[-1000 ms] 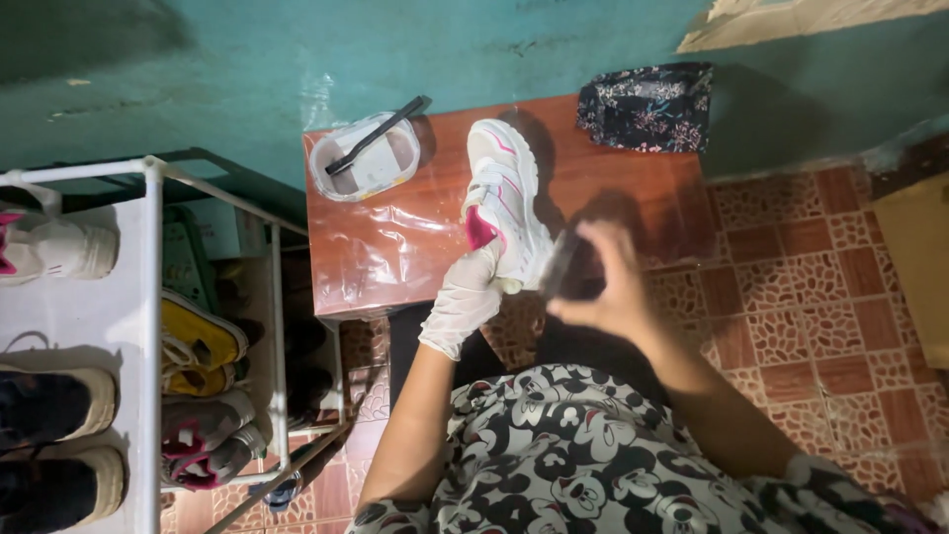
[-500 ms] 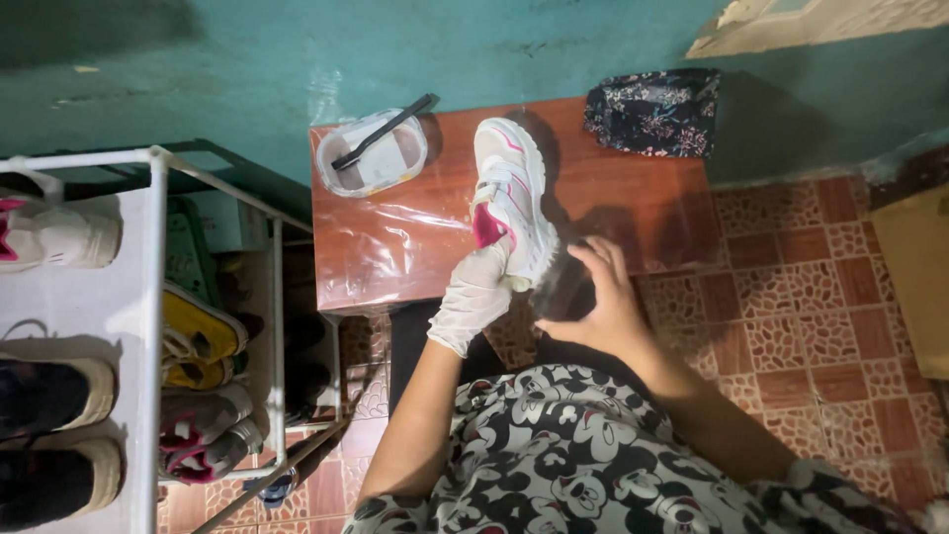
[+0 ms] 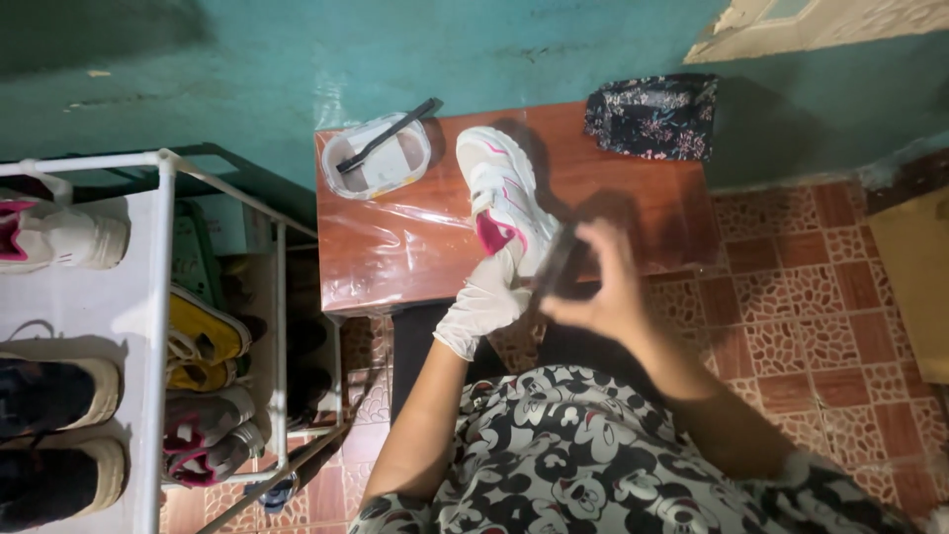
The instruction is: Brushing and cleaning the upper of a white sneaker using a brush and cleaning solution.
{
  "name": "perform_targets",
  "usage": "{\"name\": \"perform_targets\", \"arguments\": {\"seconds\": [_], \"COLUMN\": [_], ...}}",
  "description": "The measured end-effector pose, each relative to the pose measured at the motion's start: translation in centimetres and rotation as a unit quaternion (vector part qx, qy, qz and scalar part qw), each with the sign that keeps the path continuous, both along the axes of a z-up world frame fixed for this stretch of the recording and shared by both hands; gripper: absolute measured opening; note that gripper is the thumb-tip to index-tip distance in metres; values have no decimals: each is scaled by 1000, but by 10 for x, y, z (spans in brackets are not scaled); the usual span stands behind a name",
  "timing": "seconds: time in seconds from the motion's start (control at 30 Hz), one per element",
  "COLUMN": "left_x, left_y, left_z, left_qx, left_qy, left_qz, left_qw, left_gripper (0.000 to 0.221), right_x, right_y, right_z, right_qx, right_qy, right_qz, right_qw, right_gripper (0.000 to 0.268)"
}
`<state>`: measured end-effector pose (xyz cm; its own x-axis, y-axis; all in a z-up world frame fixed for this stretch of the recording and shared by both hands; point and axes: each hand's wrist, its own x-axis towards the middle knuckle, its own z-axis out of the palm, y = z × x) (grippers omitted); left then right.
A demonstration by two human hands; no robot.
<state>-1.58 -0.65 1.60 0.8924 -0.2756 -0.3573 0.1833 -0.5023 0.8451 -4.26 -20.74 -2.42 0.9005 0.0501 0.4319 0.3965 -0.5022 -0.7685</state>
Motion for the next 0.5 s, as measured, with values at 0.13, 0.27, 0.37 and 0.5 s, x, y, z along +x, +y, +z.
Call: {"name": "perform_targets", "arguments": {"seconds": [0.13,0.27,0.37,0.5], "left_x": [7,5,2,5], "left_y": [9,4,8,3], "left_z": [-60,-96,-118,-94], "left_qx": [-102,-345,-371,-322], "left_qy": [31,84,76,151], "left_qz": [-40,-13,1,84], "left_qw": [993,935,925,931], "left_gripper": [88,104,99,84], "right_x": [-3,1,-6,18], "right_y": [1,-9,-8,-22], "right_z": [-9,-4,-1,-13], "right_qx": [-76,-14,-26,17], "right_qy": [-4,17,28,24], "right_qz": [15,-25,4,-19], "right_qw": [997,999,999,999], "right_gripper": [109,109,110,118]}}
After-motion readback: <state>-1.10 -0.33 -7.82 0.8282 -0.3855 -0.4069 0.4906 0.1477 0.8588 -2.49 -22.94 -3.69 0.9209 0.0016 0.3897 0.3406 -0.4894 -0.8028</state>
